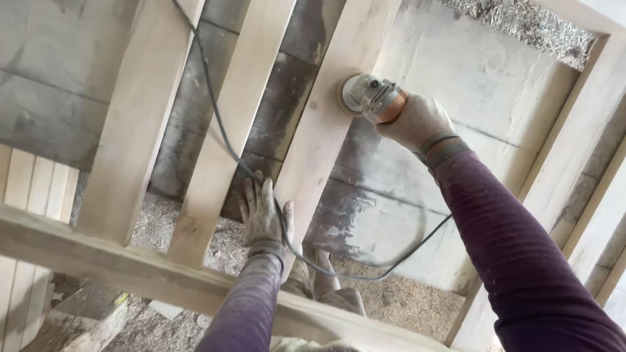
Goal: Sanding a wooden furniture frame using an electric angle grinder.
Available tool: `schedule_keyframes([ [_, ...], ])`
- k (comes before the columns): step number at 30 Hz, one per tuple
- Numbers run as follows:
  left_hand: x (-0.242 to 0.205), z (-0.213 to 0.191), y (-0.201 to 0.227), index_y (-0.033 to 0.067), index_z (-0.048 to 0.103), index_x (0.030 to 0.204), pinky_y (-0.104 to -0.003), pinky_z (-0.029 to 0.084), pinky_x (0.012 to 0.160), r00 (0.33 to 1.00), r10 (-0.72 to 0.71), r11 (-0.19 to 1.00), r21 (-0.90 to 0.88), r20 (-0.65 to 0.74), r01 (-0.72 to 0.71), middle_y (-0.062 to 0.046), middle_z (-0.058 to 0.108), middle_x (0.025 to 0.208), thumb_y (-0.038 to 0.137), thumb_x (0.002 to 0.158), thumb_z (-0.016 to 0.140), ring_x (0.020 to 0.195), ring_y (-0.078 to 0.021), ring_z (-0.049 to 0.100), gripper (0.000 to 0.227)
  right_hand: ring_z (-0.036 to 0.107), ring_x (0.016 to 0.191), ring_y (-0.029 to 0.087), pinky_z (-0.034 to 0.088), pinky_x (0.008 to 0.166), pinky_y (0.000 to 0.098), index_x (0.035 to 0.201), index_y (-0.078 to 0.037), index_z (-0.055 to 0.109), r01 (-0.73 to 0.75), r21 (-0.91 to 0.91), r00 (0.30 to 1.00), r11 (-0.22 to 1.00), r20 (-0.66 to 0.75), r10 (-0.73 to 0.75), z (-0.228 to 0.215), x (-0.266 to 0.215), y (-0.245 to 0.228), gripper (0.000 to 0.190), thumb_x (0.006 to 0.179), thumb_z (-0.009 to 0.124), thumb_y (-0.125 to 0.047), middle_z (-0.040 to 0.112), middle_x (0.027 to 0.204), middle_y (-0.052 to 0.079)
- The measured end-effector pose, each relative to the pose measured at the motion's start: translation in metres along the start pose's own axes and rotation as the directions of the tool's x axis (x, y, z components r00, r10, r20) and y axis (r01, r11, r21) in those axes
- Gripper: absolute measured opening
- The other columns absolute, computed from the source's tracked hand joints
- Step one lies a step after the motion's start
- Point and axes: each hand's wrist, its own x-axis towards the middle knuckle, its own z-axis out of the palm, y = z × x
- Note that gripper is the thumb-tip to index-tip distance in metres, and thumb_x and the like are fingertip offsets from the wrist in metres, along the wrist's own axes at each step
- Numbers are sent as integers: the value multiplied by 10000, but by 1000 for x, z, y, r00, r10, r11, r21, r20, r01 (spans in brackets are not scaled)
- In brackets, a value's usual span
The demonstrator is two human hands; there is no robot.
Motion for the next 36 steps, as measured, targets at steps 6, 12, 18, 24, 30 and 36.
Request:
schedule_keyframes([
  [6,2,-3,4,96,295,1546,-631,92,1236,999,-28,998,59,35,26,-144,227,1670,461,925,530,1539,-423,185,758,729,784,249,608,789,390,1127,-130,723,-73,-51,997,996,13,74,-27,43,13,369,810,777,-311,755,879,105],
  [12,3,-5,5,104,269,1543,-636,109,1230,998,-26,998,56,50,23,-157,228,1681,442,903,559,1535,-431,200,780,730,866,217,618,810,368,1190,-112,692,-209,85,977,974,-10,211,-52,113,33,476,771,806,-308,741,984,85],
  [18,2,-4,6,76,280,1521,-652,125,1221,1000,4,998,66,21,-5,-175,230,1672,466,905,521,1528,-444,198,768,704,903,276,572,857,410,1202,-70,694,-160,-2,980,987,-122,159,-82,173,29,521,811,836,-383,729,1024,138],
  [24,3,-4,4,54,321,1502,-657,127,1208,1000,3,997,80,20,-4,-167,244,1659,480,913,516,1527,-432,198,753,708,876,257,590,783,414,1168,-107,739,-6,-1,990,1000,-140,6,-87,218,-2,443,842,801,-401,730,1019,122],
  [30,2,-6,4,54,341,1502,-660,151,1210,1000,3,999,35,4,-3,-164,256,1667,491,922,505,1543,-423,195,745,705,820,258,603,720,417,1151,-92,674,-184,156,977,970,-74,198,-104,198,-20,418,868,798,-375,706,985,115],
  [36,1,-1,1,78,343,1510,-662,140,1219,1000,3,998,64,-3,-3,-149,258,1671,480,938,511,1543,-420,212,719,705,866,217,601,761,398,1183,-93,732,-40,44,986,998,-158,46,-97,205,60,374,897,813,-320,723,1035,83],
])
